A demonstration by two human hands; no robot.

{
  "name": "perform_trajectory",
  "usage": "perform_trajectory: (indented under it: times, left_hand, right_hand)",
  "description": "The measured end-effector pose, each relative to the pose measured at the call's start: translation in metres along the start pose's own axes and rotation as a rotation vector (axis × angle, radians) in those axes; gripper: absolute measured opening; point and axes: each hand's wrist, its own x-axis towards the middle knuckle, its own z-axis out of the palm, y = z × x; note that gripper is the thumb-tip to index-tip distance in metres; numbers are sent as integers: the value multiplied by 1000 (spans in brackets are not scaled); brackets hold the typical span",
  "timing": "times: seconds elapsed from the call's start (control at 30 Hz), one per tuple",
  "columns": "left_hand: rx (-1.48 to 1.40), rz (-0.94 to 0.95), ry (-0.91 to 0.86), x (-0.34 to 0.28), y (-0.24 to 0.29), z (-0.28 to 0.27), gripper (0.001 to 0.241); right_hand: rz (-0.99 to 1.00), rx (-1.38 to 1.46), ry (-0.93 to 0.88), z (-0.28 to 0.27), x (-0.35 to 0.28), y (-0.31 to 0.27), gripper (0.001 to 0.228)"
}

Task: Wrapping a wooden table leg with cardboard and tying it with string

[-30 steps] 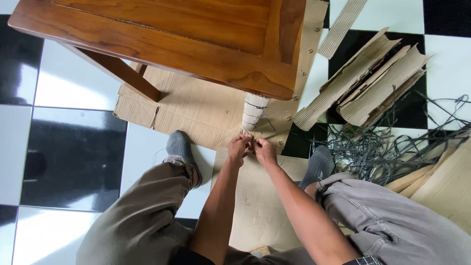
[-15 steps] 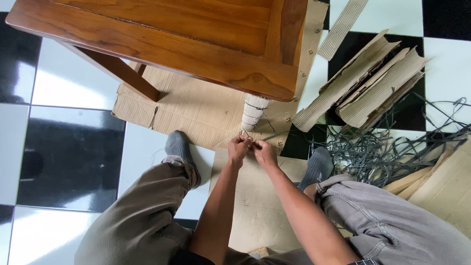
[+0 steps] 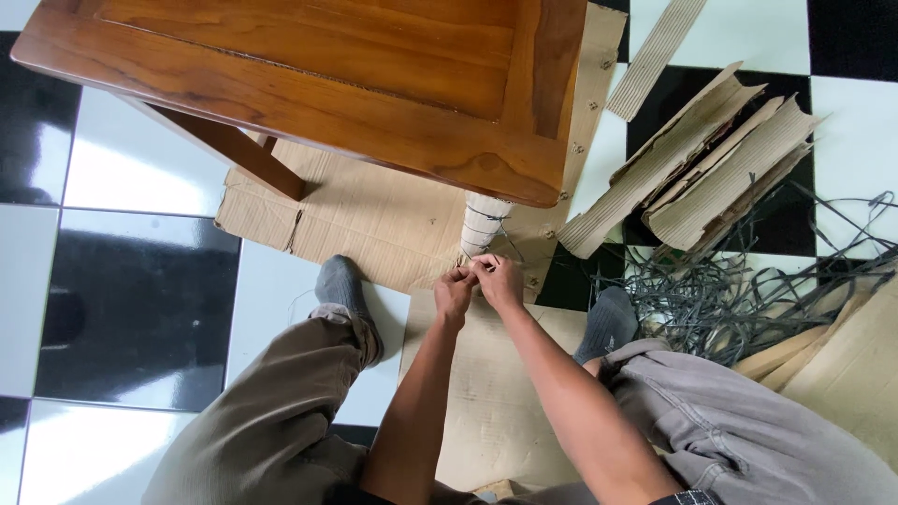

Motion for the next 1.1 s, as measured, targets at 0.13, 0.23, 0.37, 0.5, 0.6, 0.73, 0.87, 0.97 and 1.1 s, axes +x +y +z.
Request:
perform_trajectory:
  times: [0.13,0.23,0.37,0.5,0.6,0.73,0.87,0.97,1.1]
  left_hand:
    - [11,19,-10,-15,19,-1,2]
    - [38,8,12,-7,16,-4,11]
    - [96,42,42,-17,38,-7,16]
    - [277,72,49,-13,36,-10,13]
    - [416,81,38,-5,29,-4,16]
    - [459,117,25,-21,46,-6,18]
    - [496,163,16,-26,56,-7,20]
    - [475,147,30,-33,65,-5,20]
    - [426,124,49,-36,69,-1,19]
  right_hand:
    - [15,34,-39,2,4,7,20]
    - [-42,-35,-2,-3,-1,-3,17]
    - [-169,-118,23,-12,-13,-8,6]
    - [-296,-128,63,-18,-18,-3,1]
    - [-353,-154,152,-14,-18,-1,10]
    - [-424,-210,154,-28,-23,-16,17]
    - [-478,-256,62,-38,-20,-13,23]
    - [-481,-275,41,-37,-15,-11,21]
    - [-440,-269,51,-30,-9,3,12]
